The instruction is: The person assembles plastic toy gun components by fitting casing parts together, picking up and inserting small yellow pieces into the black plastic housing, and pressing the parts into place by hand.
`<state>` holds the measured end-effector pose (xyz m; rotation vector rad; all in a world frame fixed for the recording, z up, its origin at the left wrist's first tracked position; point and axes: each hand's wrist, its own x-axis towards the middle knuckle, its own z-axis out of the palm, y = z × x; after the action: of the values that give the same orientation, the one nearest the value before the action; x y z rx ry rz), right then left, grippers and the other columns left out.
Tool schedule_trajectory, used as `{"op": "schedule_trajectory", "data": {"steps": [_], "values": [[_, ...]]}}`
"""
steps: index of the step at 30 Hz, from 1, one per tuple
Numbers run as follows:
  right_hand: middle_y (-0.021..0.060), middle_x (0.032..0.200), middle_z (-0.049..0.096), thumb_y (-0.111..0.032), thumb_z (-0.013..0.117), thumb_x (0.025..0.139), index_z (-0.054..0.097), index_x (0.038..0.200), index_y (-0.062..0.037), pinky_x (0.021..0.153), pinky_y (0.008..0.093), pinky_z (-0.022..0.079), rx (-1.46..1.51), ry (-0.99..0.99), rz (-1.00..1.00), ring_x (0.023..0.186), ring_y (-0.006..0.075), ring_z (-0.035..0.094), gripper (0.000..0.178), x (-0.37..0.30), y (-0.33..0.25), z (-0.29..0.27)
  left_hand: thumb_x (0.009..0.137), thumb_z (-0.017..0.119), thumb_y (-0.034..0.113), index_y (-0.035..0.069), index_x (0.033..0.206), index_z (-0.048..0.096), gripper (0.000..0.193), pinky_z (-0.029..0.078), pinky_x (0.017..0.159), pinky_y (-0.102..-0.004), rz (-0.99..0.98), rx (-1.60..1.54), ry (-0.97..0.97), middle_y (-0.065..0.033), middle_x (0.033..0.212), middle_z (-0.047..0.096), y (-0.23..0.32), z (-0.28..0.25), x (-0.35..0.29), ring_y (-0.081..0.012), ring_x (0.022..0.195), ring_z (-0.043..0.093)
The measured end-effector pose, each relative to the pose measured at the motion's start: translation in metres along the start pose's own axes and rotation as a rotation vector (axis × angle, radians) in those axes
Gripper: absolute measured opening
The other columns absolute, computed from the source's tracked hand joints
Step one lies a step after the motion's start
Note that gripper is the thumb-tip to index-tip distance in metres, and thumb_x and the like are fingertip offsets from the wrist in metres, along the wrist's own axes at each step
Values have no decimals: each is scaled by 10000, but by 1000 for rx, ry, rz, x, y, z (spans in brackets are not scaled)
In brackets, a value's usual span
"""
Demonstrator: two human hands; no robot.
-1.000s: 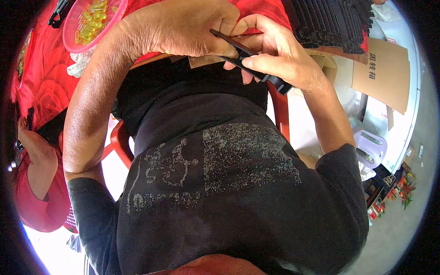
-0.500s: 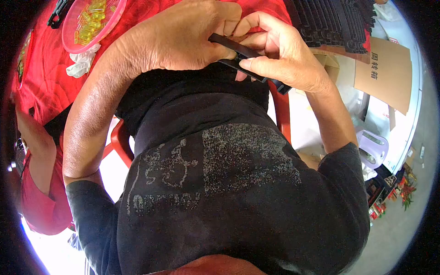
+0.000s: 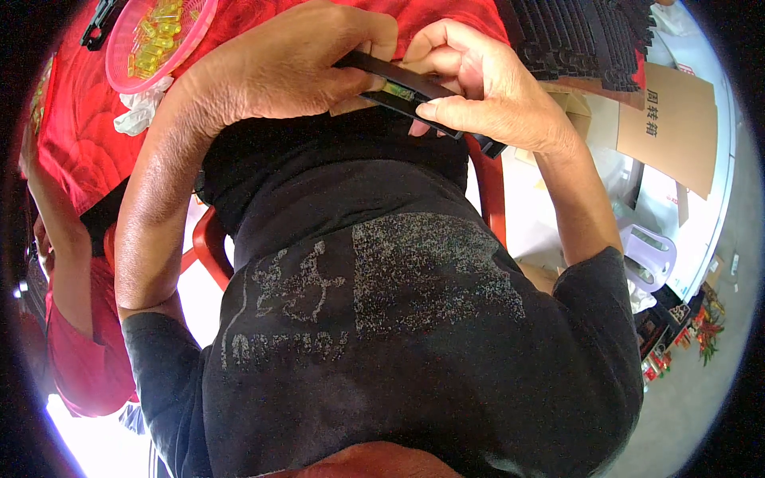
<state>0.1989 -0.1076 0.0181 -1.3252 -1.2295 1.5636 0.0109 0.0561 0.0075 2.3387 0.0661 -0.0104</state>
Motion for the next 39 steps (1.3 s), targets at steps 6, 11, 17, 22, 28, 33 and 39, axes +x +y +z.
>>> {"op": "schedule_trajectory", "data": {"steps": [6,11,17,22,28,33,39], "values": [[128,1123,684,-16,669,909,473,1284,-5,701,217,522,-48,-17,32,883,173,729,423,2,3,-4,849,726,164,30,971,735,181,557,791,-471,10,135,19,-177,891,730,0,-1,-3,-375,894,717],[135,1143,691,-22,689,909,480,1290,-6,707,216,528,-29,-25,34,883,168,731,435,0,3,-6,853,718,146,35,979,741,170,564,778,-477,0,151,49,-191,891,731,2,2,-5,-371,910,724],[134,1154,700,9,697,895,490,1293,-5,732,222,554,23,-43,9,881,170,735,450,-1,5,-7,838,719,123,24,963,739,160,567,778,-484,62,136,66,-201,873,730,5,3,-6,-382,889,726],[133,1160,699,-11,702,899,494,1287,-9,729,224,554,-25,-32,26,882,168,734,439,0,8,-8,827,735,139,21,984,727,197,562,797,-476,0,131,81,-199,905,725,7,8,-10,-382,932,716],[126,1157,707,-48,716,902,516,1273,-22,722,233,555,28,42,64,874,172,740,423,-5,10,-15,865,715,107,-1,1011,665,189,552,795,-448,132,104,296,-206,945,700,16,-9,-14,-368,941,700],[118,1176,711,-133,739,910,558,1295,-11,720,248,562,70,212,63,883,191,750,443,-6,3,-12,814,779,8,17,1060,712,256,568,821,-381,105,101,718,-143,1042,685,21,20,-35,-340,976,697],[135,1201,712,-53,716,914,556,1352,15,773,255,572,154,253,46,940,186,742,472,2,10,-4,785,774,8,-8,1223,645,456,565,875,-420,57,65,663,-165,1226,627,28,69,-35,-351,1023,671]]}}
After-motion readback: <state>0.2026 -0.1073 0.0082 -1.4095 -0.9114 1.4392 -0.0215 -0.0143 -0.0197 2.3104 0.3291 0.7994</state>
